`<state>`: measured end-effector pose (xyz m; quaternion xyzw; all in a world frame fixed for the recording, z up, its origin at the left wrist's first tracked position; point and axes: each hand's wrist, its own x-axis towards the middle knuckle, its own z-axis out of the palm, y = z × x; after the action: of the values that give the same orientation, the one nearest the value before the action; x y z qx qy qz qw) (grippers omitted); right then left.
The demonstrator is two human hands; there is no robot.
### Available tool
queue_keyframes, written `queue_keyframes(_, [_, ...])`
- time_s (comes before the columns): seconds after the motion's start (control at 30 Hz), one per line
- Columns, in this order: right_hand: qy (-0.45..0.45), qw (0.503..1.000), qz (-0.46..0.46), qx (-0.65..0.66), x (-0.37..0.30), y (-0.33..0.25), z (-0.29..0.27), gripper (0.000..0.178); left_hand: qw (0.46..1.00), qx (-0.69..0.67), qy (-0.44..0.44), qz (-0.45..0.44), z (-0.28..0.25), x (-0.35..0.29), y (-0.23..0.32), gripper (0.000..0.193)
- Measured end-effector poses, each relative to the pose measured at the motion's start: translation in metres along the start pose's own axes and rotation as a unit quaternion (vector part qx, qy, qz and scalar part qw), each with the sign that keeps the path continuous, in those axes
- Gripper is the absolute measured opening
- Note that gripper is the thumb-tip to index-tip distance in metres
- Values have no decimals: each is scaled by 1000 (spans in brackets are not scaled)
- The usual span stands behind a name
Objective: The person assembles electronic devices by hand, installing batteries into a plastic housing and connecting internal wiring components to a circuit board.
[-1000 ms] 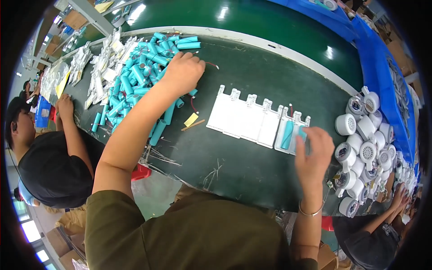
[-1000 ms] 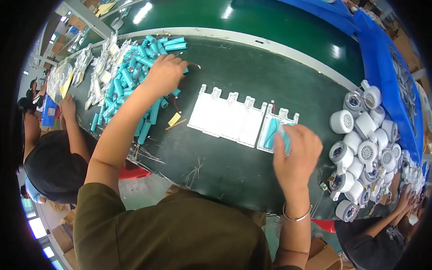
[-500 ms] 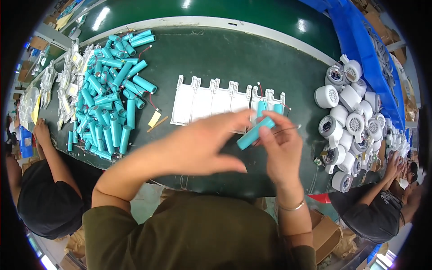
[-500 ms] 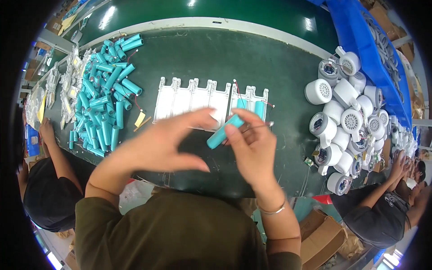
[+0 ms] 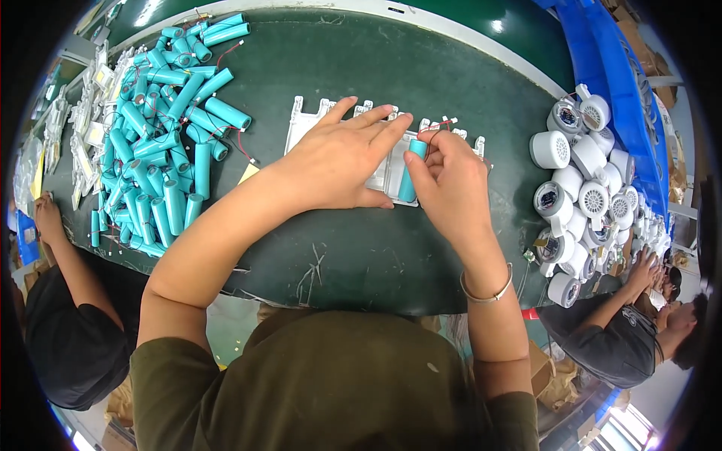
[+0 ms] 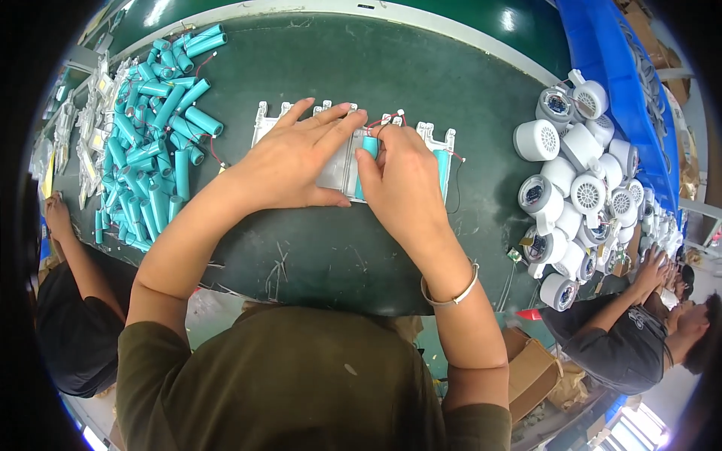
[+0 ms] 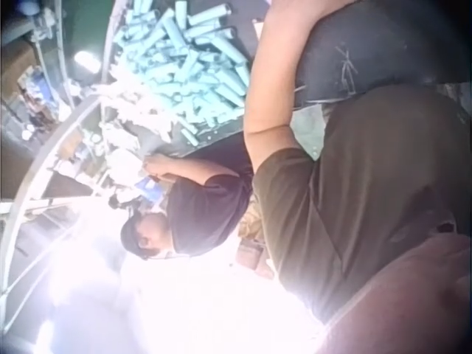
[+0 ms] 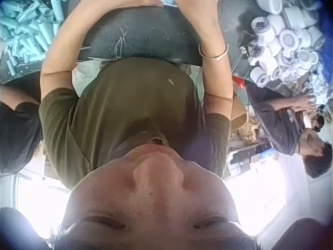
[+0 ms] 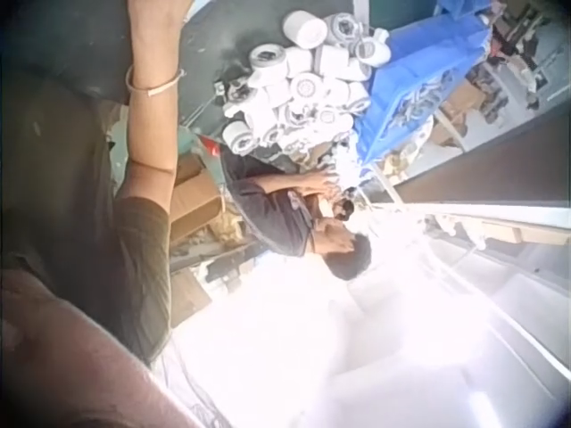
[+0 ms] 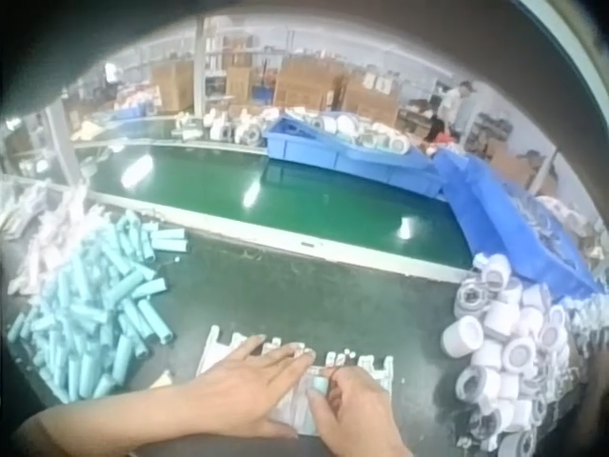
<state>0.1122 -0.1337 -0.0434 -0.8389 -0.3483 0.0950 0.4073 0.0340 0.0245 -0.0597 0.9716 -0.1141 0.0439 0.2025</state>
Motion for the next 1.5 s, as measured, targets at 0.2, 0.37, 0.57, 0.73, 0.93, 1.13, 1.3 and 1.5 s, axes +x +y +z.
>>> queue_keyframes(0.2, [-4, 1000, -7, -28, 1, -1, 3, 19, 1000, -2, 14, 0, -1, -2, -1, 88])
queue_keyframes(0.37, [-14, 999, -16, -47, 1, 3, 8, 20, 1000, 20, 20, 4, -1, 0, -2, 84])
queue_keyframes(0.57, [28, 926, -135, -351, -8, -4, 10, 23, 999, 44, 1, -22, -4, -1, 3, 86])
queue_keyframes(0.73, [35, 869, -189, -455, -4, -3, 14, 22, 1000, 26, -4, -12, -4, -1, 2, 88])
queue_keyframes(0.93, [58, 899, -191, -390, -2, 0, 2, 31, 994, -97, 29, -41, -51, -5, -2, 67])
queue_keyframes(1.13, [22, 962, -88, -257, -30, 4, -22, 20, 970, 157, 1, -185, -80, -58, -74, 34])
queue_keyframes(1.3, [102, 969, -195, -113, -44, 3, -13, 17, 966, 177, -78, -174, -82, -84, -96, 29])
queue_keyframes(1.5, [87, 977, -175, -82, -60, 14, -25, 16, 981, 110, -114, -115, -91, -65, -75, 28])
